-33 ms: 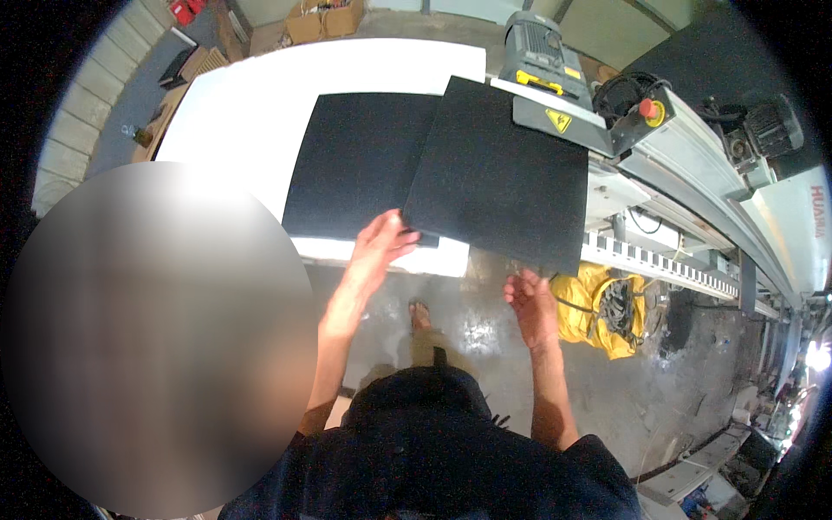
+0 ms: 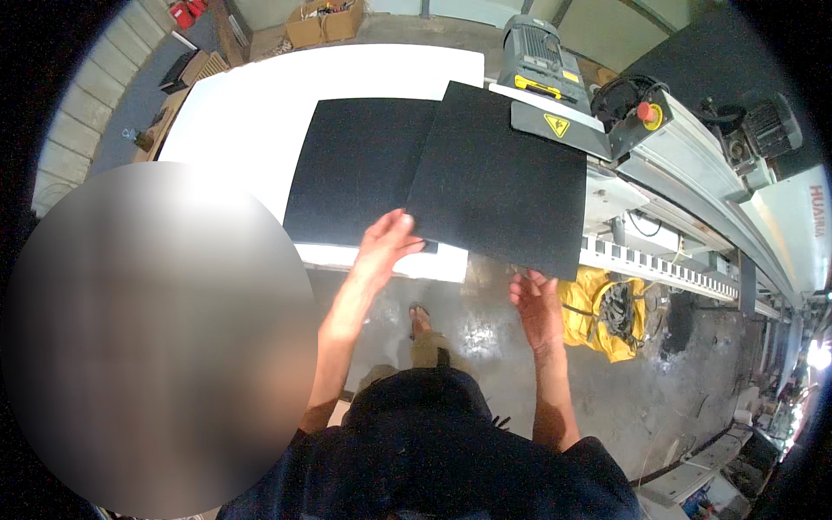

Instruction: The person picks up black rectangular panels one by one from a white table and places them onto a growing stack on a cardboard sheet on the floor.

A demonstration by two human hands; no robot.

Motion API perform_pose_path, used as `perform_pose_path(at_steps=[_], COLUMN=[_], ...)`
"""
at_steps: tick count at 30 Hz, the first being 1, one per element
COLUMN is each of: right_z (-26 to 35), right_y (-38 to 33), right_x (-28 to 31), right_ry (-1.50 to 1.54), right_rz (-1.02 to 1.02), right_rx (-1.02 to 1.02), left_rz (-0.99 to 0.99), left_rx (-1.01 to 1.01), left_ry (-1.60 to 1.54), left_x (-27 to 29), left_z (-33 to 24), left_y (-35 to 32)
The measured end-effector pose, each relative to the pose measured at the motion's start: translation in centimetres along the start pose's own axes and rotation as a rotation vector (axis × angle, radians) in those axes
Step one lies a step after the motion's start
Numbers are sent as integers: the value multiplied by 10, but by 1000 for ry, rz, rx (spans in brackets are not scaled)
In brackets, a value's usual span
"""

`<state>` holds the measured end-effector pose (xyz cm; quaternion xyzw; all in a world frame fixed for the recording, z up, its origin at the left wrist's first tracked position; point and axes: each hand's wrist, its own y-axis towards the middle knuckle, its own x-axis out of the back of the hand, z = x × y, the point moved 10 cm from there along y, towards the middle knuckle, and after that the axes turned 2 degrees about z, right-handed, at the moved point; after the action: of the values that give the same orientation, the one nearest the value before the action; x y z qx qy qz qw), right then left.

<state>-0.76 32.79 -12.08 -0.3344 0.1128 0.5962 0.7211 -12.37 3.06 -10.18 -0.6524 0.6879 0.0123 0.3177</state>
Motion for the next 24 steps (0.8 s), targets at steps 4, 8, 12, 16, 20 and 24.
perform_pose_path(at_steps=[4, 8, 12, 16, 20, 24], right_z=[25, 21, -15, -37, -60, -54], right_y=[8, 5, -1, 18, 54, 66], right_x=[26, 37, -22, -107, -129, -120], right_ry=[159, 56, -69, -125, -265, -1033], right_rz=[-181, -277, -253, -103, -55, -23], right_rx=[77, 164, 49, 33, 20, 128], left_rz=[48, -49, -313, -329, -308, -424], left_rx=[15, 8, -109, -179, -219, -326], left_ry=[95, -24, -56, -71, 80, 926], left_x=[-22, 29, 109, 183, 211, 225], left_z=[1, 4, -32, -63, -95, -130], left_y=[17, -4, -50, -50, -33, -27])
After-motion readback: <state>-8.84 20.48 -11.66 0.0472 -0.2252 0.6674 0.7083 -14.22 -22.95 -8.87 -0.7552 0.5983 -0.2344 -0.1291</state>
